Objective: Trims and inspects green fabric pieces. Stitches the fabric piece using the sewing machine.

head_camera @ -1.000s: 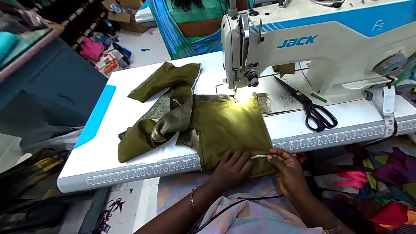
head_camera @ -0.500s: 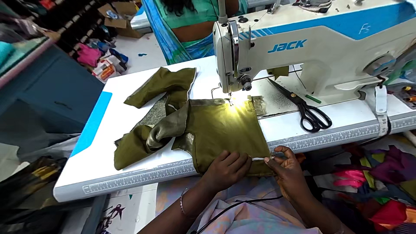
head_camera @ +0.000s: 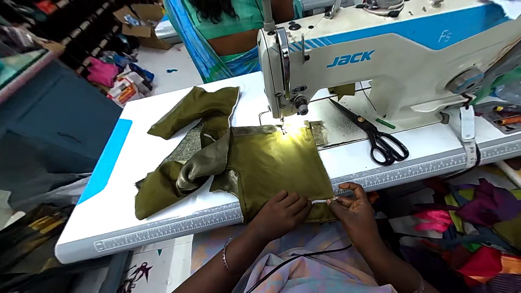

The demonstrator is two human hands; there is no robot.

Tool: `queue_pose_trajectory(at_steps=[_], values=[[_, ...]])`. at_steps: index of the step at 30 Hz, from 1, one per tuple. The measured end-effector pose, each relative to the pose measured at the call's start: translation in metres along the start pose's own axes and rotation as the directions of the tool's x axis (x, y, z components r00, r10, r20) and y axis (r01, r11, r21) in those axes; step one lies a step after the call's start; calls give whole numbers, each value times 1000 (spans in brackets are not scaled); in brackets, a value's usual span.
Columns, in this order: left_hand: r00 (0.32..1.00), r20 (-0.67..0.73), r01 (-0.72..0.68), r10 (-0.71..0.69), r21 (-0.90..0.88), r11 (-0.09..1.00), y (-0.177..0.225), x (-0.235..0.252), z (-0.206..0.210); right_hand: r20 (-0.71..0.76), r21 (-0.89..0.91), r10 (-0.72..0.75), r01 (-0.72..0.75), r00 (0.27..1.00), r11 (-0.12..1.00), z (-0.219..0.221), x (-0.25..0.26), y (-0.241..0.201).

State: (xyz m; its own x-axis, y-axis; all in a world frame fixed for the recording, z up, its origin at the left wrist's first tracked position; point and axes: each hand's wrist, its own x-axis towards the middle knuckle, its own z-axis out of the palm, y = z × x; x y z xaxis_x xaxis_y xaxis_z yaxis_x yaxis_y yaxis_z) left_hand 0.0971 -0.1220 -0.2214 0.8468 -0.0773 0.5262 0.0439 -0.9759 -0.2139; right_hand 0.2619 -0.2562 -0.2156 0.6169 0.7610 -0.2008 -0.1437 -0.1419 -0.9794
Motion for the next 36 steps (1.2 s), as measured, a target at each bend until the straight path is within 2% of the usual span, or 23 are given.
queue_pose_trajectory(at_steps=[4,11,16,19,23,25,28,34,36], values=[[1000,-3,-17,18,35,999,1,0,-1,5,-20,6,-6,1000,1000,-1,2,1],[995,80,-67,64,36,997,0,10,-10,24,-59,14,-13,1000,998,0,5,-2],[994,99,-59,54,51,997,1,16,-19,35,-8,1,0,999,1000,2,6,5],[997,81,-4,-2,77,997,5,13,-16,39,17,5,-6,999,1000,2,6,6],[990,-35,144,-140,141,980,15,1,-10,43,48,-28,26,999,999,2,7,9],[985,-62,167,-159,150,975,19,-6,-6,47,33,-62,61,997,998,3,7,12],[989,-70,140,-132,128,982,16,-9,-3,47,9,-71,70,996,997,3,6,11],[998,17,58,-60,102,993,6,-4,-3,22,-33,15,-14,1000,999,2,9,4],[998,36,48,-51,87,995,4,-3,-2,48,-100,14,-9,999,995,0,11,3]])
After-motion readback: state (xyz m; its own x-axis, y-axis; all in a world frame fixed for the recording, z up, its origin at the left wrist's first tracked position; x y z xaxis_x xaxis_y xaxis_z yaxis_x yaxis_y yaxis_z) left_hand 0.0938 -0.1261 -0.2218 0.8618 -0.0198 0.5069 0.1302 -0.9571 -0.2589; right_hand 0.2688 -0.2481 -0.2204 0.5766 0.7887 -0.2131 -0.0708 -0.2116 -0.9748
